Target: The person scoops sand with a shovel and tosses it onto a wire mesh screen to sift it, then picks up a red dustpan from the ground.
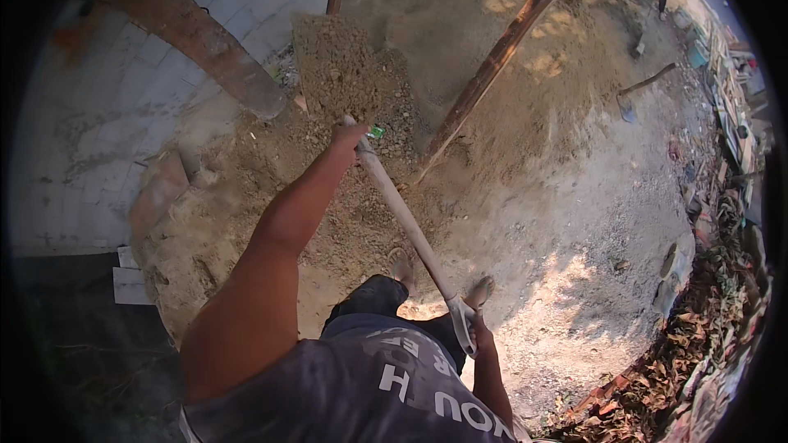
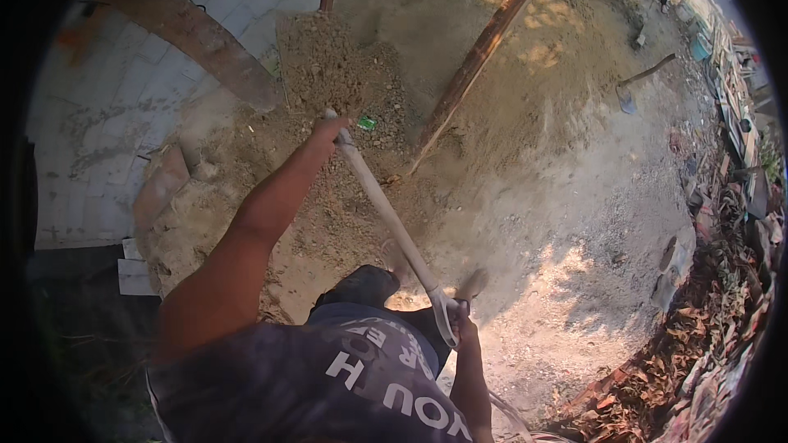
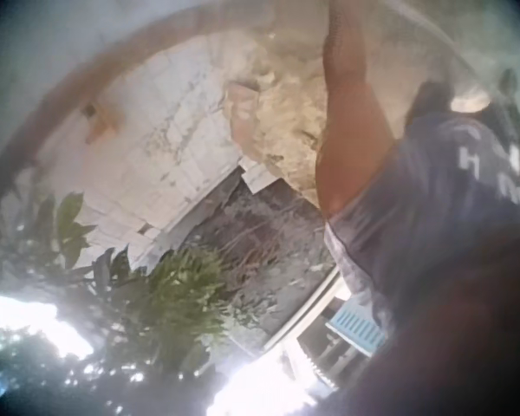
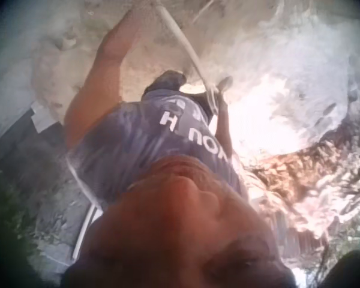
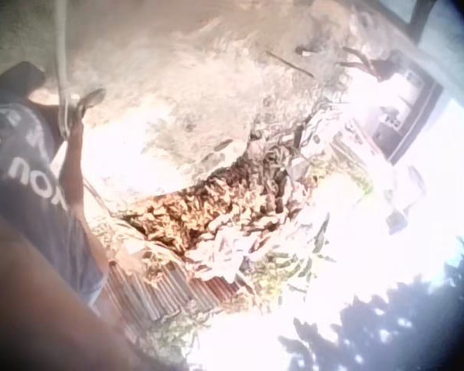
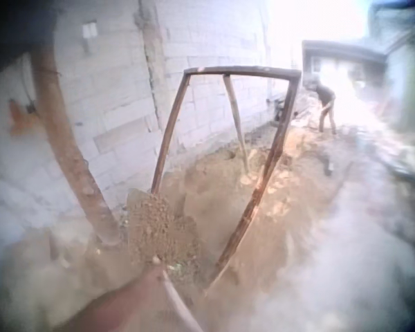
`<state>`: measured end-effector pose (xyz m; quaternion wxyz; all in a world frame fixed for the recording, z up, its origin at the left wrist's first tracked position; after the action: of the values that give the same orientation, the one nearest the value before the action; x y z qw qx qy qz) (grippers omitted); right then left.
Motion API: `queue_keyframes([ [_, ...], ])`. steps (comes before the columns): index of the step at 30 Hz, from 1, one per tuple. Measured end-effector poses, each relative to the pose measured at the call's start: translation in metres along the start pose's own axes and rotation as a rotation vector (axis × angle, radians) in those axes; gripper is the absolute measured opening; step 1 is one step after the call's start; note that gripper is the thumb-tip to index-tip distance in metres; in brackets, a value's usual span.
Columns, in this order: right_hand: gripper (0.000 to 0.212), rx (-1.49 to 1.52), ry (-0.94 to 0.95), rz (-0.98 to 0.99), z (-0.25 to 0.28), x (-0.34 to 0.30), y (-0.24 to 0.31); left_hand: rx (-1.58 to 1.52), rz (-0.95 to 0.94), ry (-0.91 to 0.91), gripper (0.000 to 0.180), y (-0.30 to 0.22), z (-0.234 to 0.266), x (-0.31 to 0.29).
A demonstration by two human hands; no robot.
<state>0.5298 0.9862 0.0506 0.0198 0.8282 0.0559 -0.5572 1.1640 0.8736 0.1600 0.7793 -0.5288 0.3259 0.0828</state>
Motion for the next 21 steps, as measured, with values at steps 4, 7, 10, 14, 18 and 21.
queue_keyframes([
  [4,0.031,-0.065,0.536,-0.385,-0.124,0.075,0.04,0.141,-0.975,0.245,0.034,-0.245,-0.003,-0.091],
  [7,0.034,-0.026,0.676,-0.367,-0.205,0.05,0.079,0.091,-1.282,0.176,0.038,-0.319,0.006,-0.185],
  [10,0.035,-0.003,0.65,-0.327,-0.204,0.019,0.099,-0.01,-1.329,0.15,0.043,-0.336,0.031,-0.236],
  [14,0.069,-0.457,-0.34,0.201,-0.123,-0.031,0.094,-0.151,-1.139,0.47,0.04,-0.236,0.07,-0.208],
  [18,0.058,0.121,-0.333,0.338,-0.038,-0.106,0.065,-0.561,-0.356,0.364,0.017,-0.045,0.098,-0.166],
  [21,0.055,0.092,-0.479,0.22,0.02,-0.147,0.045,-0.764,0.129,0.124,0.013,0.151,0.115,-0.108],
])
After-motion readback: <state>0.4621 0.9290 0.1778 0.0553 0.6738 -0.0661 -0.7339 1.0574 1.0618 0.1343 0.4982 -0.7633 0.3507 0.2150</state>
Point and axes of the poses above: each hand's wrist, its own x-axis towards the middle knuckle, its own z-axis out of the back of the hand, y = z × x, the point moved 1 cm from there along x, towards the middle knuckle, and after that the axes turned 9 degrees about -z, right-handed, at the moved point
